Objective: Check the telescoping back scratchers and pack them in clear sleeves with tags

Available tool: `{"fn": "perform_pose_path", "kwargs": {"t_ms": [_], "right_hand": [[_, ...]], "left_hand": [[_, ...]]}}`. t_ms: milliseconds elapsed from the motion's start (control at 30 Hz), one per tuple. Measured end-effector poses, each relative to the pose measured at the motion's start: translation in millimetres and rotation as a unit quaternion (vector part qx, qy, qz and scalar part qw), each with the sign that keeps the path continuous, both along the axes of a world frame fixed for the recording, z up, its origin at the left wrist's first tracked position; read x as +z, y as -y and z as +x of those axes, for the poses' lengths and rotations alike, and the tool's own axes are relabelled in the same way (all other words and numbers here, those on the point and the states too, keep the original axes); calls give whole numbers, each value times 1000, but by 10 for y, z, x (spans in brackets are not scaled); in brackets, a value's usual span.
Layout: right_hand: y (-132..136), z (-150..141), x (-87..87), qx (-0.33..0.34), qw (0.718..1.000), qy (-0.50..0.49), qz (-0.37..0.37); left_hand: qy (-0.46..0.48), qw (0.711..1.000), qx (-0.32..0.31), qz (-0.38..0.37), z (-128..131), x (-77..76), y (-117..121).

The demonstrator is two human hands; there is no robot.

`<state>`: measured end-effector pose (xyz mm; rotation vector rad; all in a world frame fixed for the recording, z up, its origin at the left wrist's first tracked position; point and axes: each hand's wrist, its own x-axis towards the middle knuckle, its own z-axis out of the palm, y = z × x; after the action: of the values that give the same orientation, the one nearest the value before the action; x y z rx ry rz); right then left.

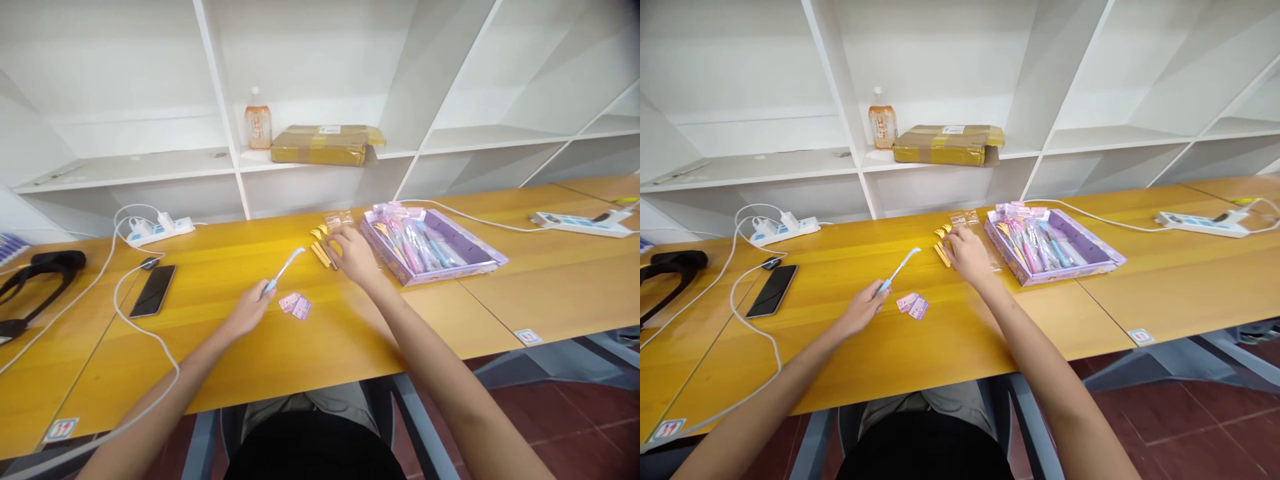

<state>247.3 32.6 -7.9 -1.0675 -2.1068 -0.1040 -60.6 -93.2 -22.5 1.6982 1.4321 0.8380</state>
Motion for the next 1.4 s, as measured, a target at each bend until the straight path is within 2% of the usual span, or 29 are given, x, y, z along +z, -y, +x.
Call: {"fn": "perform_pose_path", "kwargs": {"t_ms": [67,133,200,267,400,667,800,900,1000,1100,1267,1400], "right_hand": [[-229,152,-72,-101,993,21,-54],[-347,296,-189,-194,974,40,-111],[-377,396,-323,-259,949,69,-165],[-363,451,-443,-294,929,96,-204],[-348,508,-572,-299,919,111,-230],[-408,650,-599,-305,919,82,-234],[-412,663,-572,-302,927,60,-216],[-389,622,-506,-301,940,16,-160],[-321,507,-413,-271,959,-44,-72],[-193,296,-343,-199,977,-79,-24],[159,-173,-367,1,997,-65,32],[504,-514,-420,179,983,25,25]], "left_hand": [[101,994,31,-14,-86,-183,-182],[141,989,43,-12,-157,-322,-260],[144,989,43,5,-210,-402,-261],[133,990,32,25,-241,-435,-224],[75,996,-2,49,-257,-431,-159],[-24,998,-38,47,-255,-379,-132],[-33,998,-46,38,-248,-357,-114],[-12,999,-40,33,-230,-383,-118],[76,996,-23,39,-195,-438,-125],[146,989,-12,22,-157,-462,-112],[104,995,-11,-1,-101,-377,-52],[105,994,-24,13,-48,-323,-10]]}}
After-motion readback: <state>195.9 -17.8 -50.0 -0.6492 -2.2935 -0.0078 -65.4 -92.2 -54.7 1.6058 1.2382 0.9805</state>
